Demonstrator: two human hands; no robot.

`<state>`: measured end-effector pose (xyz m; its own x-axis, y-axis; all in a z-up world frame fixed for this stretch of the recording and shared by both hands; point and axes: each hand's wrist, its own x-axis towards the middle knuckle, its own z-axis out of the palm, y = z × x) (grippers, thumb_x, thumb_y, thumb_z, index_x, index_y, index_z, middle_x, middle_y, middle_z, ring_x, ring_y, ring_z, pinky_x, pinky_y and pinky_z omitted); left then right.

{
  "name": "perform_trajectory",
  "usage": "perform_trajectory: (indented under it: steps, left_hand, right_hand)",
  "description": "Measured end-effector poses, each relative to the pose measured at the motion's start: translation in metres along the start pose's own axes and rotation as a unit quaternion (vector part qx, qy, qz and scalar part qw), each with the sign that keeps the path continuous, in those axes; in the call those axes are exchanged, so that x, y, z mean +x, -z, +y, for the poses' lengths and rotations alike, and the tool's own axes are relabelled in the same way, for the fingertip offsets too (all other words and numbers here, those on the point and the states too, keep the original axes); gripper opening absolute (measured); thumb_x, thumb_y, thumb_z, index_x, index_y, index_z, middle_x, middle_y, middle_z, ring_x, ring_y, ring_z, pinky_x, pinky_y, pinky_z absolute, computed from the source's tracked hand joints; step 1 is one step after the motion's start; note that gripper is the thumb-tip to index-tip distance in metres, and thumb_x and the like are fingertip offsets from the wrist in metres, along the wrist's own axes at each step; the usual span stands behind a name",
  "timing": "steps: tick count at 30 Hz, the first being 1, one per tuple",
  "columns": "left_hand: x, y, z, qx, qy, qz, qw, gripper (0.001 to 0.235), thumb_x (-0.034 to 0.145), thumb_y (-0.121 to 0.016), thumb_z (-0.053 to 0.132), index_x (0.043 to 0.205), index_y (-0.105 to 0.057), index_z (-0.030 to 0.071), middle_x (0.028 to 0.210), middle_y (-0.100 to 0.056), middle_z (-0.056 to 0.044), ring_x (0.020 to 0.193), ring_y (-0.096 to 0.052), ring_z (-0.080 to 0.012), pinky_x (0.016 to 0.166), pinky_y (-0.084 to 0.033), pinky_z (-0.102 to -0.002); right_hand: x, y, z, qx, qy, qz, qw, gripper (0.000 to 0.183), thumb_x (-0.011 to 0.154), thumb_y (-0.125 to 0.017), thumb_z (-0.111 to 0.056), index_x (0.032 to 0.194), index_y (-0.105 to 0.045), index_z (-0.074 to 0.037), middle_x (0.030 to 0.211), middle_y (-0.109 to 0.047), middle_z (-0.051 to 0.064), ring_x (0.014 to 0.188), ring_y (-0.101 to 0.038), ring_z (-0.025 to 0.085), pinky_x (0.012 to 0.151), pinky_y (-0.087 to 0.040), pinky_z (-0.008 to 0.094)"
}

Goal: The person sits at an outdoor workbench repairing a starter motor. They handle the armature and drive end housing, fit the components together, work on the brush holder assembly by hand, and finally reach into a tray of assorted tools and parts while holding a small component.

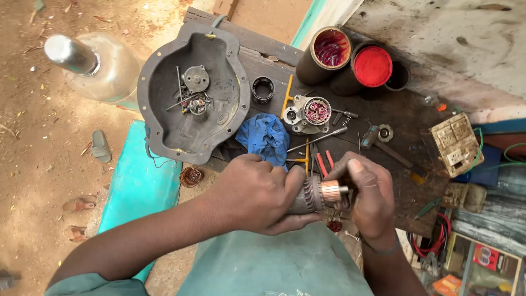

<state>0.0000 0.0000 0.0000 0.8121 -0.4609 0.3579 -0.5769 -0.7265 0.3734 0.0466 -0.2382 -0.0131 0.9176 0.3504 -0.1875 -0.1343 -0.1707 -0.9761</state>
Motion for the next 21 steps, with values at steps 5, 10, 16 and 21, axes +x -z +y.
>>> perform_trajectory:
  steps: [5, 10, 16, 21]
  left_hand:
    - [-0.010, -0.012, -0.018, -0.100, 0.079, 0.004, 0.992, 0.063, 0.081, -0.073, 0.067, 0.087, -0.064, 0.005, 0.053, -0.057, -0.010, 0.045, -0.060, -0.0307, 0.044, -0.046, -0.042]
    - [-0.027, -0.065, -0.004, -0.268, 0.254, 0.052, 0.928, 0.059, 0.086, -0.070, 0.058, 0.113, -0.072, 0.006, 0.067, -0.068, -0.012, 0.058, -0.067, -0.0327, 0.052, -0.050, -0.044]
    - [-0.034, -0.087, -0.005, -0.329, 0.330, 0.029, 0.884, 0.038, 0.102, -0.060, 0.040, 0.111, -0.075, 0.006, 0.075, -0.070, -0.019, 0.067, -0.069, -0.0383, 0.060, -0.052, -0.049]
    - [-0.023, -0.089, -0.012, -0.311, 0.341, 0.082, 0.883, 0.029, 0.097, -0.066, 0.035, 0.100, -0.079, 0.009, 0.070, -0.067, -0.018, 0.060, -0.066, -0.0376, 0.053, -0.050, -0.044]
  right_hand:
    - [-0.003, -0.031, 0.036, 0.153, 0.039, -0.030, 0.987, 0.057, 0.104, -0.050, -0.049, 0.119, -0.060, 0.006, 0.117, -0.065, 0.015, 0.107, -0.065, 0.019, 0.094, -0.054, 0.034]
    - [-0.029, -0.030, 0.129, 0.092, -0.063, -0.086, 0.990, 0.099, 0.087, -0.081, -0.051, 0.155, -0.037, 0.006, 0.145, -0.055, 0.018, 0.132, -0.055, 0.024, 0.114, -0.043, 0.039]
    - [-0.016, -0.027, 0.118, 0.343, -0.140, -0.130, 0.920, 0.077, 0.095, -0.076, -0.026, 0.155, -0.040, 0.006, 0.143, -0.055, 0.018, 0.132, -0.057, 0.027, 0.113, -0.046, 0.045]
    - [0.006, -0.016, 0.108, 0.214, -0.051, -0.108, 0.970, 0.077, 0.090, -0.076, -0.018, 0.152, -0.037, 0.005, 0.148, -0.054, 0.015, 0.134, -0.055, 0.024, 0.115, -0.044, 0.042]
